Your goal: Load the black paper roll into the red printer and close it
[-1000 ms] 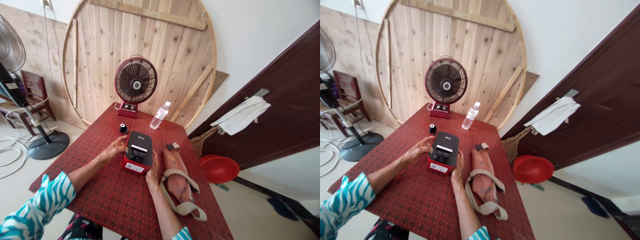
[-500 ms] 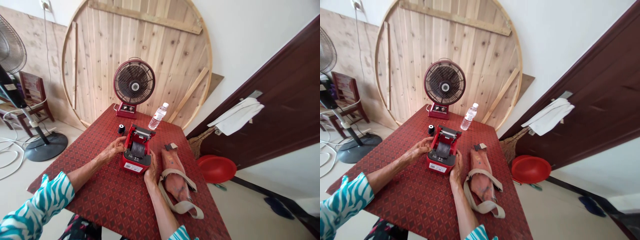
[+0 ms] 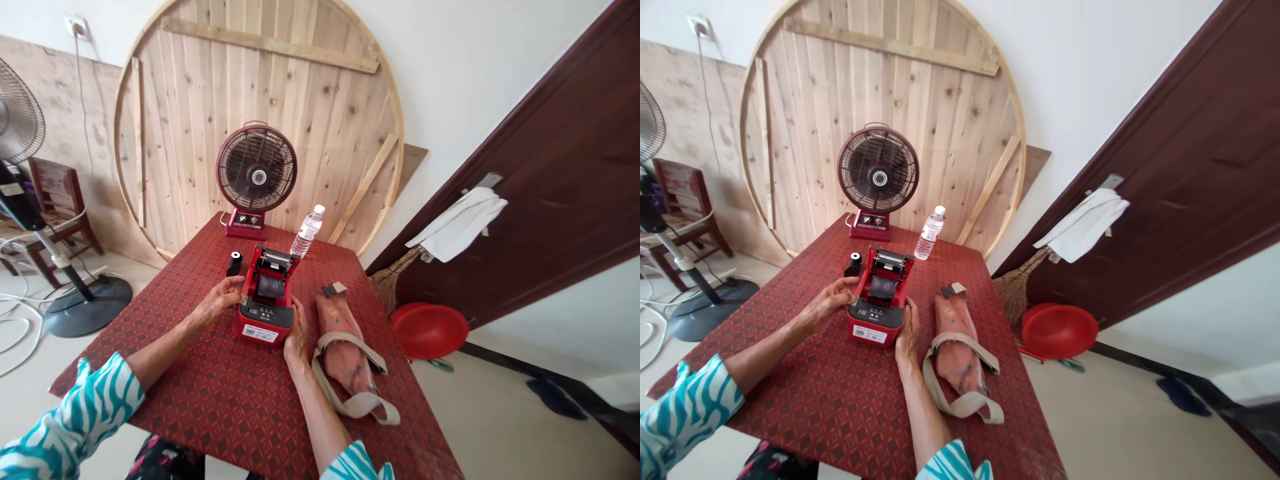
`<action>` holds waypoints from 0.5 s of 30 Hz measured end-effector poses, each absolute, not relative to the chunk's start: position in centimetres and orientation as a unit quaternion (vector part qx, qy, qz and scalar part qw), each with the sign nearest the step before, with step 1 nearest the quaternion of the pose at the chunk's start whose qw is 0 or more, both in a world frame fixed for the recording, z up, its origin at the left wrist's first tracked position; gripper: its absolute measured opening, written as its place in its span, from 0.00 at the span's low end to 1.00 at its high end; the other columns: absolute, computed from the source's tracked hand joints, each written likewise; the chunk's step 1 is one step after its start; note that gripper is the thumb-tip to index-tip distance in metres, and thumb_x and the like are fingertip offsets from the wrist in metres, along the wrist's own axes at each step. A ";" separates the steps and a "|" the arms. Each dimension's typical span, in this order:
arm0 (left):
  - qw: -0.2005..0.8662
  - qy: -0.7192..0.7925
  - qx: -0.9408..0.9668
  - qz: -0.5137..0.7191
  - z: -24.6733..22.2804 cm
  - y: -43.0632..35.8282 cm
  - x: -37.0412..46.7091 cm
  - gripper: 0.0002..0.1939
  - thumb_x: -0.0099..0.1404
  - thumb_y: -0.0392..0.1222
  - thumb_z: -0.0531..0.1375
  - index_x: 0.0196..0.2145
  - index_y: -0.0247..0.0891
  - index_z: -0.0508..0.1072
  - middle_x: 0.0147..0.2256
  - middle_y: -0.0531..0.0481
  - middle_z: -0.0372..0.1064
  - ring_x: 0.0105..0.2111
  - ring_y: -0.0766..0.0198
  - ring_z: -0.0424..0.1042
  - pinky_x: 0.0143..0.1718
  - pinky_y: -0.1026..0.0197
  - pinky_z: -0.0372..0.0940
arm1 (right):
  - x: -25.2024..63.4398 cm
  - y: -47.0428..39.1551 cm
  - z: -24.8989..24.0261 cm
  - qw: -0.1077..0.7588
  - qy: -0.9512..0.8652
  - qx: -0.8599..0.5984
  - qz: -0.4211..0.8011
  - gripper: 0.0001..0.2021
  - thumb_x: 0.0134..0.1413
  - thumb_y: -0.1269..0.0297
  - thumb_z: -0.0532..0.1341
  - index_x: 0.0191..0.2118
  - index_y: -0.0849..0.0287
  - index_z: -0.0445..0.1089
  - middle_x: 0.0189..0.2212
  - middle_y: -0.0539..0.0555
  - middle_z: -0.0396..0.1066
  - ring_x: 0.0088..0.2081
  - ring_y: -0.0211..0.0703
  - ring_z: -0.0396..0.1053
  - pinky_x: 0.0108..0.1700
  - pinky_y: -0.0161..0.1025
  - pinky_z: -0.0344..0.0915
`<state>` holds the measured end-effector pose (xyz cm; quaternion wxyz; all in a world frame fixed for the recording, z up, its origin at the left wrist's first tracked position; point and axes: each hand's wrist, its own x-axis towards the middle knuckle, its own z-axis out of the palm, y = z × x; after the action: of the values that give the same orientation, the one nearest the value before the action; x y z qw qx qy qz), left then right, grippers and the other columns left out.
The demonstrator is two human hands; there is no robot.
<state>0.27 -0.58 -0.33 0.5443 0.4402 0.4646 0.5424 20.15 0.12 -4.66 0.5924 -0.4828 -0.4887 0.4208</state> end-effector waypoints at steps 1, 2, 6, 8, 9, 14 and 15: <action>0.521 0.472 0.462 0.540 0.1 -0.5 0.1 0.27 0.47 0.42 0.64 0.46 0.34 0.67 0.21 0.58 0.62 0.21 0.69 0.61 0.25 0.65 0.55 | 20.2 0.2 -4.8 0.596 -0.487 -0.481 0.420 0.23 0.55 0.50 0.53 0.50 0.58 0.68 0.45 0.56 0.74 0.44 0.46 0.70 0.45 0.41 0.63; 0.492 0.478 0.491 0.536 0.7 -0.4 0.0 0.23 0.49 0.43 0.64 0.43 0.34 0.68 0.21 0.58 0.63 0.21 0.69 0.61 0.25 0.65 0.55 | 20.2 0.3 -4.9 0.598 -0.487 -0.478 0.420 0.23 0.55 0.50 0.53 0.50 0.58 0.68 0.45 0.56 0.74 0.45 0.46 0.70 0.46 0.41 0.63; 0.336 0.511 0.641 0.464 3.5 1.1 -0.1 0.10 0.55 0.44 0.60 0.35 0.37 0.74 0.25 0.53 0.68 0.24 0.66 0.65 0.28 0.64 0.60 | 20.3 0.7 -5.5 0.595 -0.497 -0.466 0.426 0.22 0.56 0.51 0.53 0.50 0.57 0.68 0.45 0.55 0.74 0.45 0.46 0.70 0.46 0.41 0.63; 0.260 0.533 0.707 0.386 4.6 2.1 0.1 0.09 0.54 0.38 0.60 0.34 0.40 0.76 0.29 0.51 0.72 0.29 0.64 0.68 0.33 0.62 0.62 | 20.3 0.9 -5.7 0.599 -0.494 -0.467 0.423 0.21 0.55 0.51 0.53 0.49 0.56 0.69 0.46 0.55 0.73 0.46 0.46 0.69 0.47 0.41 0.63; 0.232 0.539 0.733 0.345 5.0 2.6 0.2 0.10 0.53 0.35 0.59 0.34 0.41 0.77 0.31 0.51 0.72 0.31 0.62 0.69 0.36 0.62 0.63 | 20.3 1.0 -5.8 0.601 -0.491 -0.468 0.422 0.20 0.55 0.52 0.53 0.48 0.56 0.69 0.46 0.55 0.73 0.47 0.46 0.68 0.48 0.42 0.62; 0.182 0.481 0.828 0.223 5.8 3.9 0.6 0.19 0.50 0.28 0.58 0.38 0.42 0.79 0.38 0.48 0.75 0.41 0.56 0.71 0.48 0.58 0.61 | 20.2 1.5 -6.5 0.611 -0.493 -0.451 0.425 0.19 0.55 0.54 0.53 0.48 0.55 0.70 0.47 0.54 0.72 0.49 0.45 0.67 0.51 0.42 0.60; 0.176 0.466 0.841 0.210 5.9 4.0 0.6 0.20 0.50 0.28 0.58 0.39 0.42 0.78 0.40 0.47 0.75 0.43 0.55 0.71 0.50 0.57 0.60 | 20.2 1.7 -6.6 0.615 -0.493 -0.446 0.424 0.18 0.55 0.54 0.53 0.48 0.55 0.70 0.47 0.54 0.72 0.49 0.45 0.67 0.51 0.42 0.60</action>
<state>0.60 4.00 5.92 0.1758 0.8411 0.4664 0.2100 20.23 1.66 -6.63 0.6148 -0.4456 -0.4935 0.4242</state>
